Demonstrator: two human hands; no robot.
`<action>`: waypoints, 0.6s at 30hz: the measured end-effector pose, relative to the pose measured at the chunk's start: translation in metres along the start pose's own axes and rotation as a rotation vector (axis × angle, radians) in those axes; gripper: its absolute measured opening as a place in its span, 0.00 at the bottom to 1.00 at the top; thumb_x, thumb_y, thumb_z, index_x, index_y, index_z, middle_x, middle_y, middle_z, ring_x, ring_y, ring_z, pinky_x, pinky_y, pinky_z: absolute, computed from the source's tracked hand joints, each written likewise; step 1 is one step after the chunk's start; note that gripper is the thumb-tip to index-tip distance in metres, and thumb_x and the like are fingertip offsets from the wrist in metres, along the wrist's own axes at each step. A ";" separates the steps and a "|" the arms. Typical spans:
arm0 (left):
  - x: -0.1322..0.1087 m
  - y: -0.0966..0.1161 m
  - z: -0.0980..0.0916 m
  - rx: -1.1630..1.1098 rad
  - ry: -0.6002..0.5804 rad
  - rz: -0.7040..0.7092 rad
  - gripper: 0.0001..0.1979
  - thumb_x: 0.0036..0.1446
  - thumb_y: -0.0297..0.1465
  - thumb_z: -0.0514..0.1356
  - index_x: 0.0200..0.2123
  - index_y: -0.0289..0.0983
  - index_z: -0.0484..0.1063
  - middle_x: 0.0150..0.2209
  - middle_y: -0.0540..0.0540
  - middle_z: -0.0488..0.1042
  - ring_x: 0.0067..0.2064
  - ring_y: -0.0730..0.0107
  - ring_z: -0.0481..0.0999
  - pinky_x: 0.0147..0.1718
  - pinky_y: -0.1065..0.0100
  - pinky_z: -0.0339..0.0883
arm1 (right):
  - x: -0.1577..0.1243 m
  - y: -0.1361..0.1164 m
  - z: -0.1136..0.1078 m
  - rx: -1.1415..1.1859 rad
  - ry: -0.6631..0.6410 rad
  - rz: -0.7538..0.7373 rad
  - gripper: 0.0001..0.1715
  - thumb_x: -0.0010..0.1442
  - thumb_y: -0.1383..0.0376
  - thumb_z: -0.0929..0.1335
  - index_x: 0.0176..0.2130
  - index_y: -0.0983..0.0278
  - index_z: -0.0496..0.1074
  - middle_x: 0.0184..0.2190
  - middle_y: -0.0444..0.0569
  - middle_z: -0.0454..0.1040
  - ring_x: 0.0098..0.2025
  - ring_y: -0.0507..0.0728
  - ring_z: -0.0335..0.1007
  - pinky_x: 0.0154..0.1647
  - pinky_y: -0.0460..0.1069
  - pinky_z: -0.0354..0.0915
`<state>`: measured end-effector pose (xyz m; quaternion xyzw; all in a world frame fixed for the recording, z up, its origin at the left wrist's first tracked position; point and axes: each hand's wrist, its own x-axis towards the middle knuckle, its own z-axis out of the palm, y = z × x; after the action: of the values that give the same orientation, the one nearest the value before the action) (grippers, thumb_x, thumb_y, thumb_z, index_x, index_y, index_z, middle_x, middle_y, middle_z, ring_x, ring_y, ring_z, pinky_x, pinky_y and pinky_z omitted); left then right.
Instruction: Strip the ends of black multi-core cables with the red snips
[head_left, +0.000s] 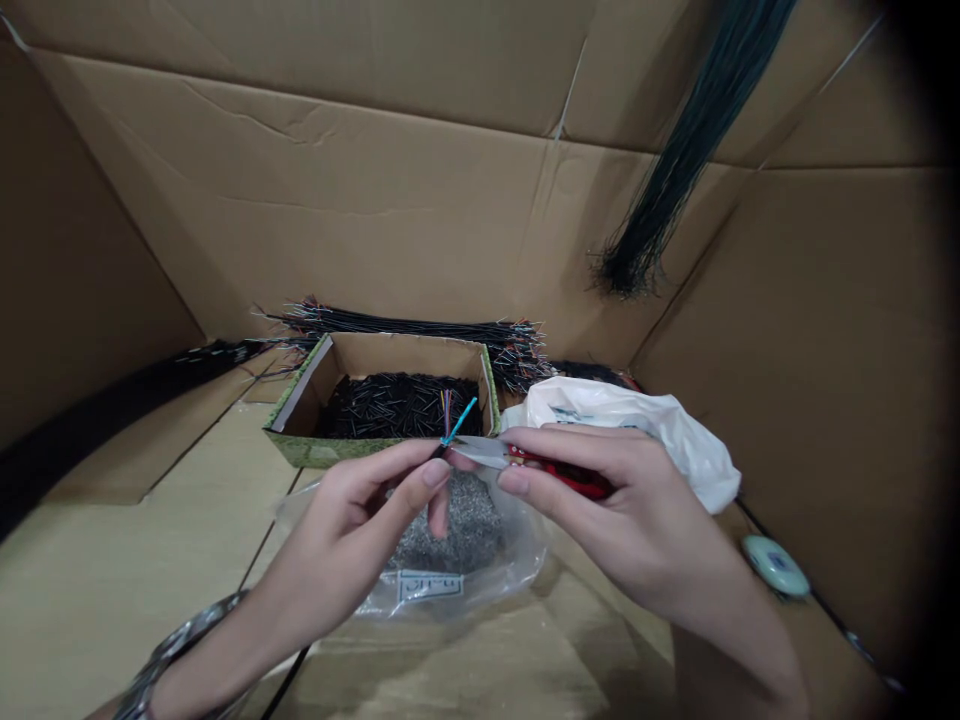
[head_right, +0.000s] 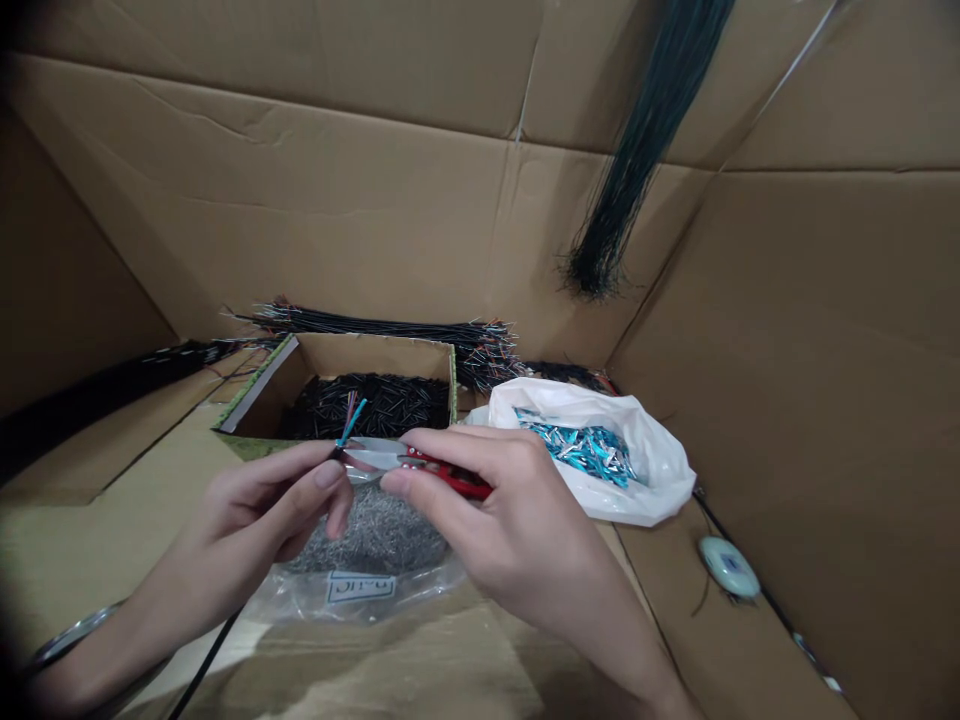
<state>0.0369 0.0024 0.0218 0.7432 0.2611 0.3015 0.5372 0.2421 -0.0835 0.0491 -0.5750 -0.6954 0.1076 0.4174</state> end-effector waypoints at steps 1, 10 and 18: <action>0.000 0.000 0.000 0.000 -0.002 -0.002 0.18 0.71 0.38 0.55 0.30 0.37 0.73 0.23 0.55 0.65 0.21 0.78 0.54 0.17 0.74 0.47 | 0.000 -0.001 0.000 0.003 -0.003 0.001 0.13 0.67 0.57 0.70 0.44 0.60 0.82 0.46 0.51 0.83 0.42 0.60 0.78 0.31 0.50 0.67; 0.002 0.000 0.000 0.030 -0.005 -0.018 0.19 0.70 0.38 0.55 0.27 0.37 0.72 0.20 0.56 0.59 0.20 0.78 0.52 0.17 0.74 0.45 | 0.003 -0.001 0.000 0.047 -0.022 0.003 0.12 0.68 0.59 0.70 0.46 0.61 0.82 0.37 0.48 0.82 0.34 0.55 0.74 0.29 0.49 0.63; 0.002 0.003 0.000 0.058 -0.004 -0.029 0.20 0.70 0.38 0.54 0.26 0.37 0.71 0.20 0.57 0.57 0.20 0.78 0.51 0.17 0.74 0.45 | 0.003 -0.004 -0.002 0.041 -0.053 0.015 0.15 0.68 0.60 0.69 0.30 0.61 0.79 0.35 0.45 0.82 0.33 0.54 0.73 0.30 0.48 0.63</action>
<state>0.0383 0.0030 0.0253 0.7551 0.2795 0.2845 0.5203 0.2405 -0.0828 0.0543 -0.5684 -0.6996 0.1400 0.4097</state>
